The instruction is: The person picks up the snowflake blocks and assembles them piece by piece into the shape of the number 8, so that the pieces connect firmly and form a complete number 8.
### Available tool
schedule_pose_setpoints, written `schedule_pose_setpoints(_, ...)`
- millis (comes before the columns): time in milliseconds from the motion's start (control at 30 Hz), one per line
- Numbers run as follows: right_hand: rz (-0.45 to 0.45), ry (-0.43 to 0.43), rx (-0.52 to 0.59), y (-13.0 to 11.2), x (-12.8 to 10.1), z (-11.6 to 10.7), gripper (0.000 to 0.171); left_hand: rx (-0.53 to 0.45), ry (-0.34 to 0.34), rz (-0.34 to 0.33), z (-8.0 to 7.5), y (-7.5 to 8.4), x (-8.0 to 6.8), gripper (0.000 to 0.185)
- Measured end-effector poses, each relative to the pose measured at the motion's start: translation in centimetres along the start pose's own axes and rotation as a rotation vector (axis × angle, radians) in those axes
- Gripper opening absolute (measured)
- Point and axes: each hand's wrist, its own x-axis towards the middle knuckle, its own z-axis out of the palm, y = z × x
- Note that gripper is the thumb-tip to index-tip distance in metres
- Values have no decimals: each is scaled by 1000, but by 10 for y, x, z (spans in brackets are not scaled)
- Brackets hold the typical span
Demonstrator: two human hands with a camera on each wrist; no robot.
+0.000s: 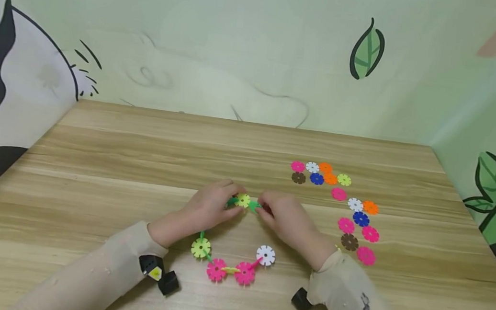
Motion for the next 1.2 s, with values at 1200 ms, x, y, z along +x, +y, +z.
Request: schedule_pose_setpoints(1200,-142,184,-94,-6,-6,19,5,1,-39,25,0,5,-2,40)
